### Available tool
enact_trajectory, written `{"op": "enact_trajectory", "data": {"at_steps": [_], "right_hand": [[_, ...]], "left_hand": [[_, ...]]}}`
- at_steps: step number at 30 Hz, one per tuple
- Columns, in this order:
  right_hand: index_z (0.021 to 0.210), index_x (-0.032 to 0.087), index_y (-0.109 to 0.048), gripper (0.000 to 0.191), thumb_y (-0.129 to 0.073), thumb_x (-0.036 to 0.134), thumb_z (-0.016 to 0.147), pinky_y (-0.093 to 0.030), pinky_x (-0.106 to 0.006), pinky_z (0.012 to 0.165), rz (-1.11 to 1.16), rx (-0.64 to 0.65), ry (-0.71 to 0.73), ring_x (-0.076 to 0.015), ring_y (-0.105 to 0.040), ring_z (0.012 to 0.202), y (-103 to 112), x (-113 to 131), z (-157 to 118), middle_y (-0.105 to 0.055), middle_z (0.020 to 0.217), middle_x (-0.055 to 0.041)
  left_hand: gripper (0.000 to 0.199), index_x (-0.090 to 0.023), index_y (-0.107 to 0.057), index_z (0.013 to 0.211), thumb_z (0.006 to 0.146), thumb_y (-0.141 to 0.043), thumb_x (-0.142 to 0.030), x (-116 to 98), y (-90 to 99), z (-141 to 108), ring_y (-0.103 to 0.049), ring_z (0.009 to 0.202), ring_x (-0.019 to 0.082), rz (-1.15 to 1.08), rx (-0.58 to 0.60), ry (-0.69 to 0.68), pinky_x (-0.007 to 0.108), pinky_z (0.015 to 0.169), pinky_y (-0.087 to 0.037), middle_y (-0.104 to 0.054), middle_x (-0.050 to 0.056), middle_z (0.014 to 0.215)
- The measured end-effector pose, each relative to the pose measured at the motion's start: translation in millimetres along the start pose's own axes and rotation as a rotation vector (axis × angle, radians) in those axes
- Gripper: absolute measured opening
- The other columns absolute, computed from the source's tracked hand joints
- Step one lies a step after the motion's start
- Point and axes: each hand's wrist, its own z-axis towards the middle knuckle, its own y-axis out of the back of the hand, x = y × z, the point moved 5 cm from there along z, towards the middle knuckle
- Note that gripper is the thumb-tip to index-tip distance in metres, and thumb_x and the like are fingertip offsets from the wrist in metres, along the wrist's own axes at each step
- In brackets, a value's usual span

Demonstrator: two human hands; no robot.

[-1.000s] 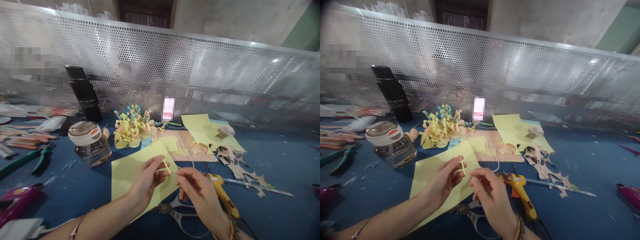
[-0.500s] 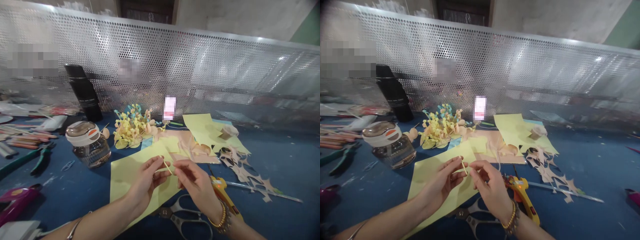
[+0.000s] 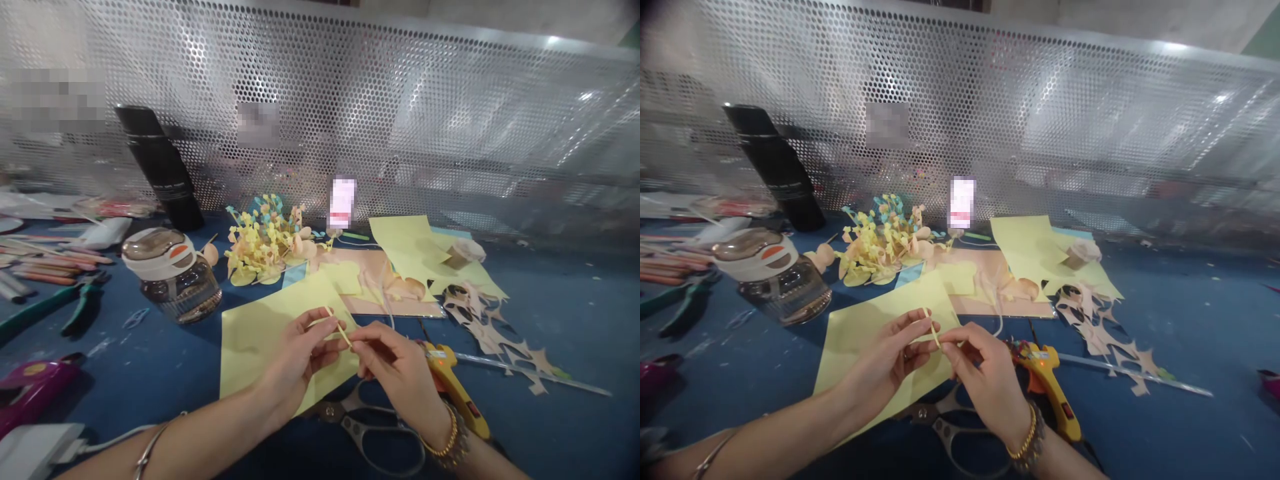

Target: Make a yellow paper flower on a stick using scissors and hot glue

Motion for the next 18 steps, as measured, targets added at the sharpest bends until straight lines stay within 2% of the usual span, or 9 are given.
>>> {"op": "enact_trajectory", "data": {"at_steps": [18], "right_hand": [[0.087, 0.022, -0.068, 0.008, -0.061, 0.026, 0.085, -0.048, -0.021, 0.048, 0.040, -0.058, 0.036, -0.0093, -0.058, 0.050, 1.2, -1.1, -2.5, -0.060, 0.075, 0.0007]], "left_hand": [[0.027, -0.019, -0.056, 0.087, 0.071, -0.076, -0.026, 2.3, 0.2, -0.5, -0.068, 0.063, 0.010, -0.028, 0.030, -0.043, 0.015, 0.057, -0.050, -0.072, 0.001, 0.082]]}}
